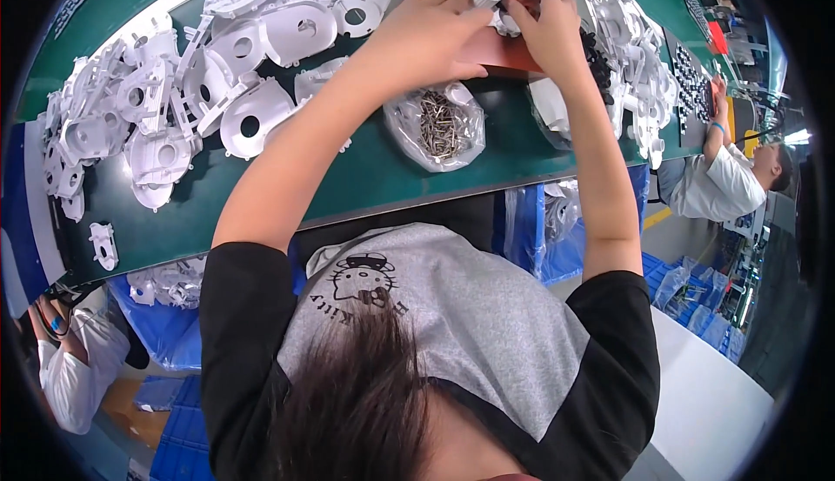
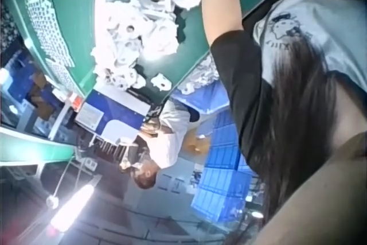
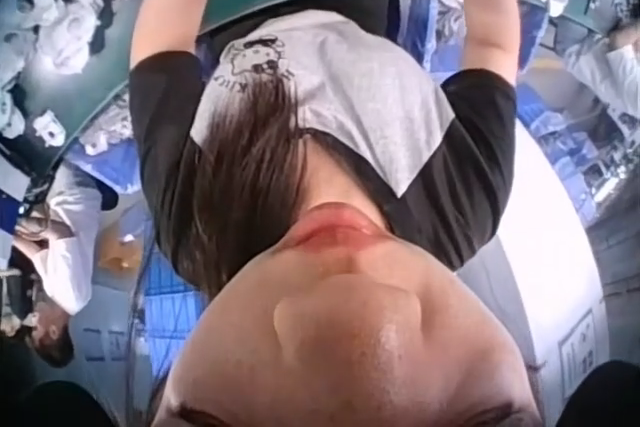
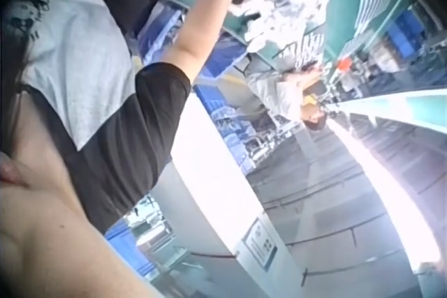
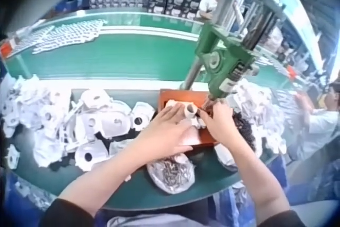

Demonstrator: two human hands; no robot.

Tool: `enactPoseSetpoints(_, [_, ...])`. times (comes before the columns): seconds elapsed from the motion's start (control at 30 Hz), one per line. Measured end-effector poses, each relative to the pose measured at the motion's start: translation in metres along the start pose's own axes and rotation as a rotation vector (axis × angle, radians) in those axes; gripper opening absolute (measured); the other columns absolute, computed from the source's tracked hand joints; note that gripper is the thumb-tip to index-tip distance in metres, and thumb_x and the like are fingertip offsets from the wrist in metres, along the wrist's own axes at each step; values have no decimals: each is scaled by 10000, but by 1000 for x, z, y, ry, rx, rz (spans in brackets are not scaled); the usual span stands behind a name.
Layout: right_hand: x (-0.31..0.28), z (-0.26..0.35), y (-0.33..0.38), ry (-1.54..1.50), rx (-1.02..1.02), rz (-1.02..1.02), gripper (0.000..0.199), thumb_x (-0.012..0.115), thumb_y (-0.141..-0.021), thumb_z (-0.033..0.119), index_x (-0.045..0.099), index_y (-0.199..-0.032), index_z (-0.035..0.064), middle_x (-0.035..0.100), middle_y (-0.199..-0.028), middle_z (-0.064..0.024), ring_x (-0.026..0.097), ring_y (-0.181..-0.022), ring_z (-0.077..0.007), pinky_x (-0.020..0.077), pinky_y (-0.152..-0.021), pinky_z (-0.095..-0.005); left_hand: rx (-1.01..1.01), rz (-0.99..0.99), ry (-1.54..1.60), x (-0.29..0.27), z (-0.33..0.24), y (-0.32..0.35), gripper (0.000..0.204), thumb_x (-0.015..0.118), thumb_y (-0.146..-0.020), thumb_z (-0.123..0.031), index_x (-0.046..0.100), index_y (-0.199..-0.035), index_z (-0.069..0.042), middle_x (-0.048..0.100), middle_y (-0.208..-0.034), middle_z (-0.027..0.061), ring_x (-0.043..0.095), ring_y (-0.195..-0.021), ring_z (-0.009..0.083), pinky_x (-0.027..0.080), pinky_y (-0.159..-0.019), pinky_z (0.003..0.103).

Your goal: Using a manual press machine to assemble white and black plastic components on an electronics assembly line.

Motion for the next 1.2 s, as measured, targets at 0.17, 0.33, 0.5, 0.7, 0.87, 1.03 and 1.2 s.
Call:
enactPoseSetpoints(0.17, [4,-12,10,190,-60,-145,304,634,-796,322,594,-920,48,572,-939,-134,497,-901,-351,396,-818,-430,-62,265,57,-21,-10,-12,582,681,-719,-367,505,-1143,-9,388,-1323,284,314,-1290,386,218,-1089,451])
enactPoseSetpoints(0.33, [-10,17,16,61,78,-71,300,653,-788,312,594,-855,26,552,-959,-154,499,-928,-327,397,-791,-403,34,-35,6,-1,4,0,551,735,-661,-366,555,-1087,-66,510,-1216,180,430,-1207,327,322,-1026,409])
enactPoseSetpoints(0.5, [-7,107,88,-245,-394,252,130,690,-711,96,619,-807,45,568,-827,-65,517,-818,-240,419,-754,-342,-17,37,53,-2,5,2,487,729,-685,-355,549,-1027,-58,442,-1312,161,364,-1266,314,316,-1038,406])
enactPoseSetpoints(0.7, [21,115,118,-98,-342,345,89,637,-734,122,617,-764,41,536,-761,-64,509,-808,-239,408,-725,-350,2,-10,54,-1,3,1,480,733,-682,-354,549,-1008,-54,451,-1300,163,377,-1250,320,320,-1026,413])
enactPoseSetpoints(0.87, [24,114,115,-65,-337,346,50,623,-705,110,605,-715,64,553,-758,-59,528,-792,-234,420,-725,-350,0,8,74,-2,4,0,486,736,-680,-357,555,-1014,-54,452,-1305,167,373,-1253,326,317,-1025,423])
enactPoseSetpoints(1.03, [10,106,103,-340,-189,425,92,639,-703,33,569,-755,3,545,-735,-106,558,-721,-264,466,-643,-331,-15,23,66,-3,3,-1,502,731,-683,-366,556,-1025,-43,437,-1318,182,365,-1260,333,310,-1033,427])
enactPoseSetpoints(1.2, [-8,76,88,-799,269,574,89,587,-705,-28,524,-764,-5,596,-733,-61,582,-666,-108,474,-610,-230,-29,53,71,-3,4,-1,531,724,-684,-379,558,-1057,-40,409,-1349,189,350,-1276,331,297,-1050,427])
Point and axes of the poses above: each hand's wrist, its own y-axis away from the middle knuckle, its own x-axis out of the palm, z = x × y, the point moved 3 cm from there along -y, towards the middle knuckle
